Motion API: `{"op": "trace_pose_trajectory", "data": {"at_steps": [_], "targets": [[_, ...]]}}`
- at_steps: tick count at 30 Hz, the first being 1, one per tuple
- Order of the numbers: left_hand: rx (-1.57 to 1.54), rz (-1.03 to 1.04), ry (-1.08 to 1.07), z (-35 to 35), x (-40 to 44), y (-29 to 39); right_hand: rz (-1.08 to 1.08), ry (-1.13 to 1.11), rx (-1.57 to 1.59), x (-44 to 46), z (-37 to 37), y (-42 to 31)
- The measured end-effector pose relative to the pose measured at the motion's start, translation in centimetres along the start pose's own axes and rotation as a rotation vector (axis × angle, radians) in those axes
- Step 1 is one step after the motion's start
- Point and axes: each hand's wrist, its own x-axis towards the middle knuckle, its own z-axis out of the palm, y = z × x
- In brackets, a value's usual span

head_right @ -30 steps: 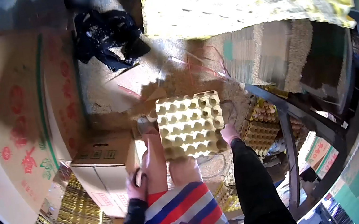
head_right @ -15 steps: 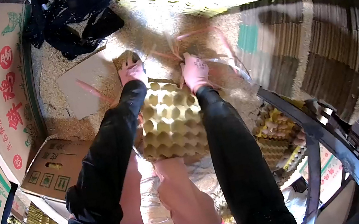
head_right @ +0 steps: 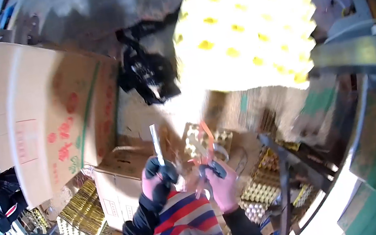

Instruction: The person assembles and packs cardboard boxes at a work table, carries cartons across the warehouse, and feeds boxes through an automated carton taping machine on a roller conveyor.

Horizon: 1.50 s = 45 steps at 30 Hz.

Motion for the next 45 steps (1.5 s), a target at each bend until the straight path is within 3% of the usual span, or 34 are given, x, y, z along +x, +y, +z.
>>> {"op": "trace_pose_trajectory", "data": {"at_steps": [2, 4, 5, 7, 8, 9, 11, 12, 13, 14, 15, 16, 19, 21, 22, 23, 24, 26, 28, 29, 30, 32, 33, 34, 36, 37, 38, 40, 42, 43, 44, 45], "targets": [[-0.032, 0.200, -0.187, 7.9, -1.8, 8.5, -0.212, -0.069, -0.213, -1.6, 1.5, -6.6], [0.348, 0.361, -0.097, 8.8, -1.0, 12.8, -0.206, -0.201, -0.175, -2.7, 5.1, -14.8], [0.274, 0.404, 0.064, 9.8, 1.0, 13.5, -0.261, -0.253, -0.217, -2.4, 7.0, -17.1], [-0.019, 0.154, -0.005, 11.8, 3.5, 17.6, -0.321, -0.353, -0.239, -0.6, 10.9, -19.9], [0.160, 0.091, -0.025, 11.3, 4.3, 19.1, -0.322, -0.421, -0.219, 0.4, 12.8, -20.4], [0.076, 0.146, -0.122, 12.9, 5.9, 21.3, -0.065, -0.448, -0.225, 0.9, 14.7, -22.5], [0.114, 0.226, -0.172, 13.9, 11.3, 25.4, -0.247, -0.518, -0.284, 4.0, 18.9, -22.2], [0.132, 0.266, -0.196, 14.4, 13.9, 27.4, -0.469, -0.551, -0.367, 6.4, 21.1, -24.3], [0.132, 0.226, -0.030, 11.8, 17.8, 27.5, -0.697, -0.555, -0.440, 8.6, 23.3, -26.4], [-0.076, 0.204, -0.383, 10.6, 21.9, 30.0, -0.685, -0.573, -0.503, 8.4, 25.2, -30.7], [0.025, 0.067, -0.296, 10.8, 23.1, 33.2, -0.697, -0.385, -0.413, 12.2, 28.3, -26.1], [0.140, -0.071, -0.209, 11.2, 23.5, 36.8, -0.557, -0.532, -0.519, 13.1, 29.7, -31.3], [0.083, -0.037, -0.142, 14.3, 25.5, 44.8, -0.282, -0.672, -0.604, 16.8, 35.8, -38.4], [0.108, -0.034, -0.170, 14.8, 27.7, 48.0, -0.242, -0.910, 0.205, 18.9, 38.7, -40.1], [0.122, -0.028, -0.255, 15.3, 29.4, 49.1, -0.528, -0.728, -0.259, 19.5, 38.7, -42.7], [0.189, 0.027, -0.272, 16.2, 31.1, 50.1, -0.574, -0.609, -0.273, 19.3, 38.3, -45.4], [0.254, 0.081, -0.293, 18.7, 32.4, 51.4, -0.364, -0.555, -0.223, 19.8, 37.7, -47.7], [0.348, 0.210, -0.360, 23.2, 35.5, 53.4, -0.364, -0.400, -0.198, 23.3, 36.0, -48.9], [0.463, 0.392, -0.690, 26.0, 40.8, 52.3, -0.394, -0.287, -0.021, 26.1, 35.0, -50.4], [0.694, 0.253, -0.756, 23.7, 45.9, 49.2, -0.286, -0.301, 0.155, 24.9, 34.7, -54.9], [0.927, 0.114, -0.808, 21.0, 51.3, 46.3, -0.370, -0.287, 0.210, 26.3, 34.9, -56.2], [0.783, 0.133, -1.126, 23.5, 56.9, 44.7, -0.392, -0.176, 0.104, 26.9, 34.0, -62.9], [0.772, -0.109, -1.130, 30.0, 55.4, 48.7, -0.508, -0.174, 0.203, 29.6, 33.6, -63.0], [0.708, -0.210, -1.089, 35.2, 54.8, 51.9, -0.568, -0.110, 0.013, 31.8, 32.7, -63.7], [0.802, -0.047, -1.210, 39.3, 60.1, 53.3, -0.723, 0.022, -0.347, 36.9, 30.7, -67.4], [0.984, -0.223, -1.033, 40.0, 62.8, 54.4, -0.789, 0.065, -0.392, 38.9, 29.9, -69.5], [1.063, -0.192, -1.009, 42.9, 63.3, 57.3, -0.452, -0.084, 0.007, 39.2, 29.5, -72.7], [1.167, -0.163, -0.965, 49.4, 63.3, 60.4, -0.489, -0.069, 0.197, 42.2, 28.9, -76.5], [0.934, -0.130, -0.980, 53.2, 65.6, 61.1, -0.404, -0.079, 0.180, 43.5, 27.3, -80.8], [0.956, 0.079, -0.979, 53.7, 68.5, 59.9, -0.581, -0.111, 0.273, 46.6, 26.5, -80.0], [0.967, 0.113, -0.916, 56.0, 69.7, 60.0, -0.421, -0.021, 0.212, 48.2, 25.9, -81.9], [1.107, 0.249, -0.897, 58.7, 70.8, 60.4, -0.391, -0.099, 0.439, 50.2, 26.0, -82.8]]}}
